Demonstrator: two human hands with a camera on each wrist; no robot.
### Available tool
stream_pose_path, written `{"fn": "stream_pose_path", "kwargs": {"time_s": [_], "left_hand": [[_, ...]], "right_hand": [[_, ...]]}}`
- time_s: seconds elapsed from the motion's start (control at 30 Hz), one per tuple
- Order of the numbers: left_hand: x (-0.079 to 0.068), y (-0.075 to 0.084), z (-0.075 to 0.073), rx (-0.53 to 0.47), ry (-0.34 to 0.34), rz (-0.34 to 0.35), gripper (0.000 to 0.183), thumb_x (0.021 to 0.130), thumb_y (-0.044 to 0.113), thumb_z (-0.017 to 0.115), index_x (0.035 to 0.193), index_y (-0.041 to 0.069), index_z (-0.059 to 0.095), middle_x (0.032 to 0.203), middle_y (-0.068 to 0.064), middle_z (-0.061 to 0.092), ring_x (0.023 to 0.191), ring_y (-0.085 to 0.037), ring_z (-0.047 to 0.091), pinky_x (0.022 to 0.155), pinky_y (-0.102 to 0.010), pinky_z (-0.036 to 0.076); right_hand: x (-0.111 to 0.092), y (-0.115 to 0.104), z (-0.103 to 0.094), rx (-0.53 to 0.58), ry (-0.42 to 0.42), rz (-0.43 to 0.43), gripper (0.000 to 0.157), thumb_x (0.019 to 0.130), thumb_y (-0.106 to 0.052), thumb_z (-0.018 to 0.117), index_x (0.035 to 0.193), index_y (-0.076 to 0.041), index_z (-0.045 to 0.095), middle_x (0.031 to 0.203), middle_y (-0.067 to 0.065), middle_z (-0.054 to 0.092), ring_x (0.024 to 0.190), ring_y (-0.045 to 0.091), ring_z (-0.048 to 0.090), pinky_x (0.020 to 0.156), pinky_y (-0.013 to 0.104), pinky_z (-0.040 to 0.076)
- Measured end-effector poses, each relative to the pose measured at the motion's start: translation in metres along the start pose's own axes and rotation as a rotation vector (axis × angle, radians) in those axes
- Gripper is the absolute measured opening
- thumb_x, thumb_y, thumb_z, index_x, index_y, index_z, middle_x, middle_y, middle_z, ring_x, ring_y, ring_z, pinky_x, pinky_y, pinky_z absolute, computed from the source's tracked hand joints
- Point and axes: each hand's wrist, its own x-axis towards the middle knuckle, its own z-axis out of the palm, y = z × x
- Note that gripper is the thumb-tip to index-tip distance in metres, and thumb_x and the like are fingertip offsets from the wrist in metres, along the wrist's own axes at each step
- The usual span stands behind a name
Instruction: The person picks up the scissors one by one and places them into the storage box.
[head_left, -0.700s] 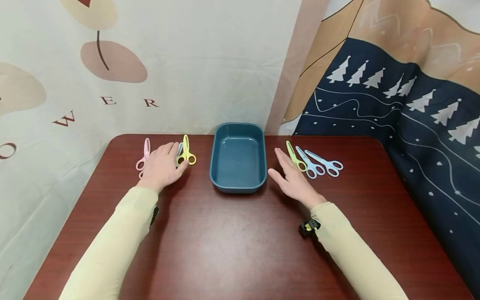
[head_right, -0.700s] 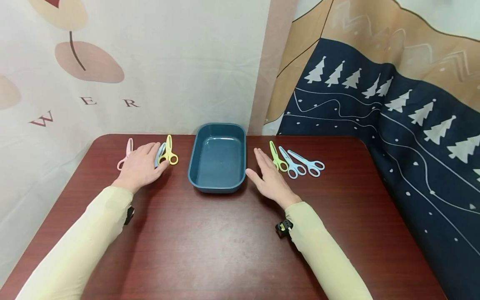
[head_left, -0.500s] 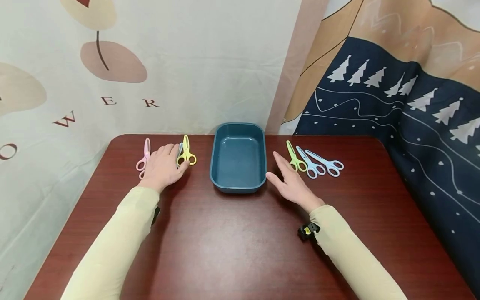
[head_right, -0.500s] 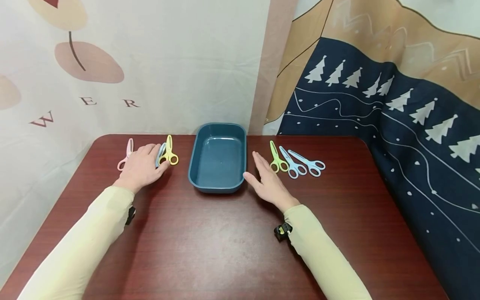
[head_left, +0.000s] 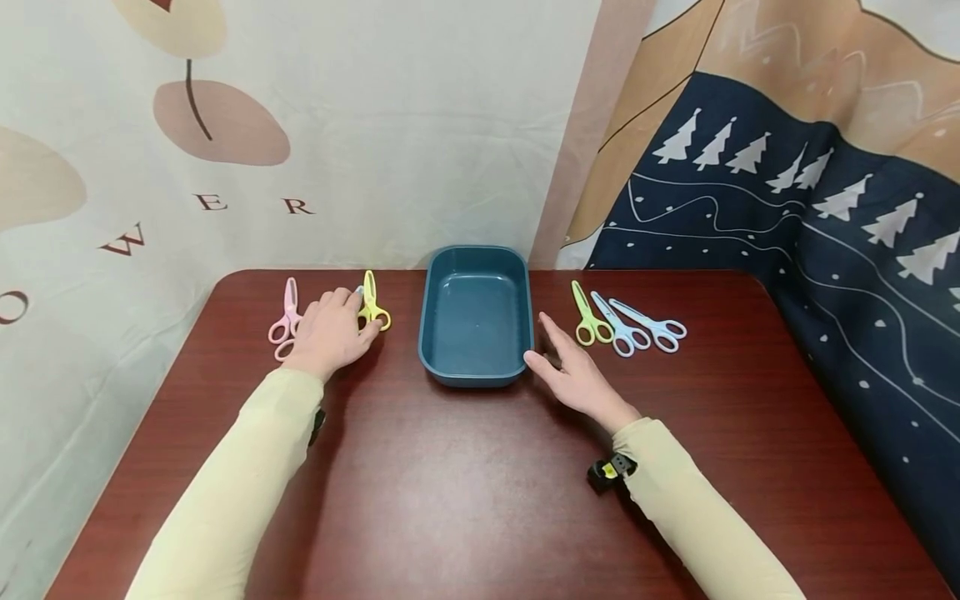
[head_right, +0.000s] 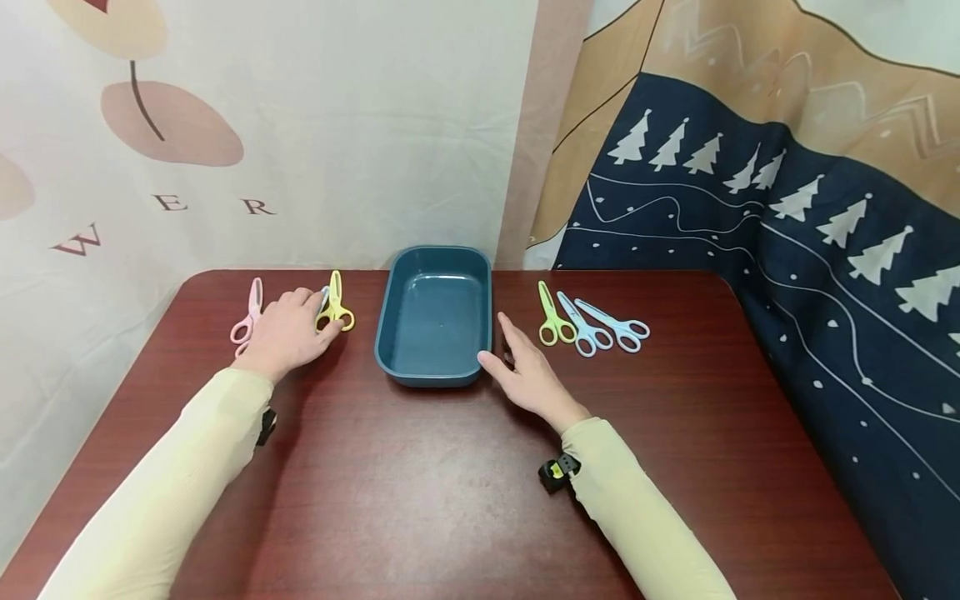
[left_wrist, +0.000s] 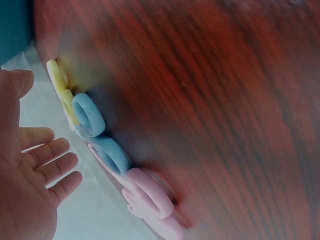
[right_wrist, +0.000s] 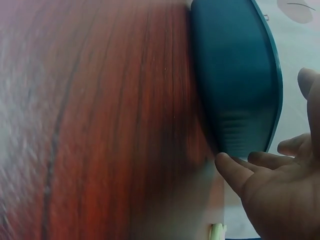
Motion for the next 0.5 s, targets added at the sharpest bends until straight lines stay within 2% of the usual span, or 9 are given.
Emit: {"fn": "stream_pose_path", "kwargs": {"time_s": [0.2, 0.5], "left_hand": [[0.003, 0.0003, 0.0037, 0.004, 0.014, 0.007, 0.058, 0.1, 0.04, 0.058, 0.127, -0.011, 0.056, 0.117, -0.029, 0.056, 0.11, -0.046, 0.052, 0.096, -0.061, 0.043], [0.0058, 0.0039, 0.0043, 0.015, -0.017, -0.004, 0.06, 0.099, 0.038, 0.06, 0.13, -0.014, 0.056, 0.117, -0.03, 0.054, 0.108, -0.047, 0.051, 0.096, -0.061, 0.043]], "right_hand": [[-0.0015, -0.001, 0.0035, 0.055, 0.011, 0.001, 0.076, 0.105, -0.023, 0.061, 0.164, -0.001, 0.019, 0.167, 0.02, 0.028, 0.147, 0.039, 0.041, 0.111, 0.052, 0.044], [-0.0017, -0.0039, 0.0083, 0.151, 0.011, 0.018, 0.081, 0.102, -0.02, 0.066, 0.164, -0.002, 0.017, 0.162, 0.024, 0.037, 0.144, 0.038, 0.046, 0.108, 0.05, 0.047]]}}
